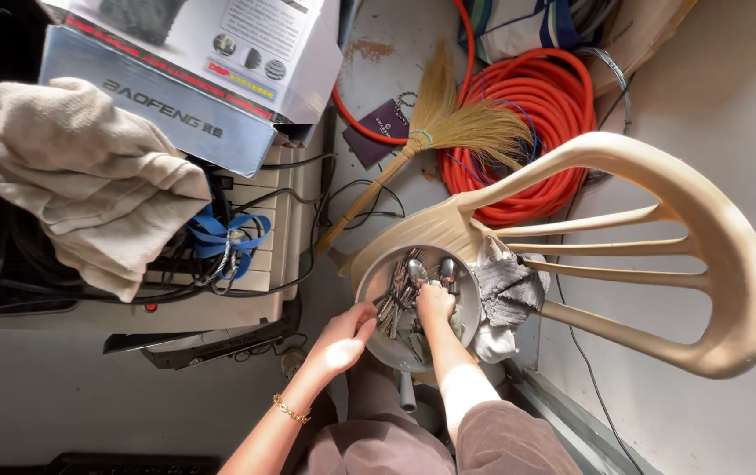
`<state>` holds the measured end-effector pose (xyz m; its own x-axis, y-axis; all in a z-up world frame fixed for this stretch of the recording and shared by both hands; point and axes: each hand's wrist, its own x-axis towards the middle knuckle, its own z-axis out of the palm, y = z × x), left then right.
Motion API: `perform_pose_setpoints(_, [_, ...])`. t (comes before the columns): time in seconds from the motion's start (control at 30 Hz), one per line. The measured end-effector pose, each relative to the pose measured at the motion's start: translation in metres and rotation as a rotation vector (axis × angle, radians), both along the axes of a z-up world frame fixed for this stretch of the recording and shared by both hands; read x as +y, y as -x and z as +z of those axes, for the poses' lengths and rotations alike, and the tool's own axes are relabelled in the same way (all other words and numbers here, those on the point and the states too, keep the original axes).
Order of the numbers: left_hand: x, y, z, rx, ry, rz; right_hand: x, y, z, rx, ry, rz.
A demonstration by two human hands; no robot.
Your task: Wiping individual pieces of silverware with a cloth and placing them into a plastic container.
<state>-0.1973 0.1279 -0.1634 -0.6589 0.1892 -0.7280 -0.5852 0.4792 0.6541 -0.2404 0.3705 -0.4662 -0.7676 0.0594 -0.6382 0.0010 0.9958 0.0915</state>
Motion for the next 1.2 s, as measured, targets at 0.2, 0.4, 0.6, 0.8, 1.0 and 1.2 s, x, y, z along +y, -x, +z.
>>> perform_pose_setpoints(0.2, [-0.005, -0.022, 0.007, 0.099, 0.038, -0.033, 0.001, -0.014, 0.048, 0.101, 0.139, -0.244])
perform_pose_setpoints(0.4, [-0.011, -0.047, 0.032, 0.155, 0.073, -0.074, 0.033, -0.033, -0.011, 0.210, 0.173, -0.453])
perform_pose_setpoints(0.6, [-0.026, -0.088, 0.035, 0.204, 0.098, -0.079, 0.018, -0.047, 0.092, 0.412, 0.313, -0.661])
perform_pose_setpoints(0.8, [-0.039, -0.121, 0.064, 0.261, 0.031, -0.006, -0.058, -0.066, 0.281, 0.351, 1.285, -0.676])
perform_pose_setpoints(1.0, [-0.052, -0.110, 0.060, 0.375, -0.178, 0.237, -0.151, -0.086, 0.374, 0.157, 1.586, -0.628])
perform_pose_setpoints(1.2, [-0.100, -0.122, 0.098, 0.520, -0.290, 0.472, -0.192, -0.084, 0.510, 1.061, 1.515, -0.061])
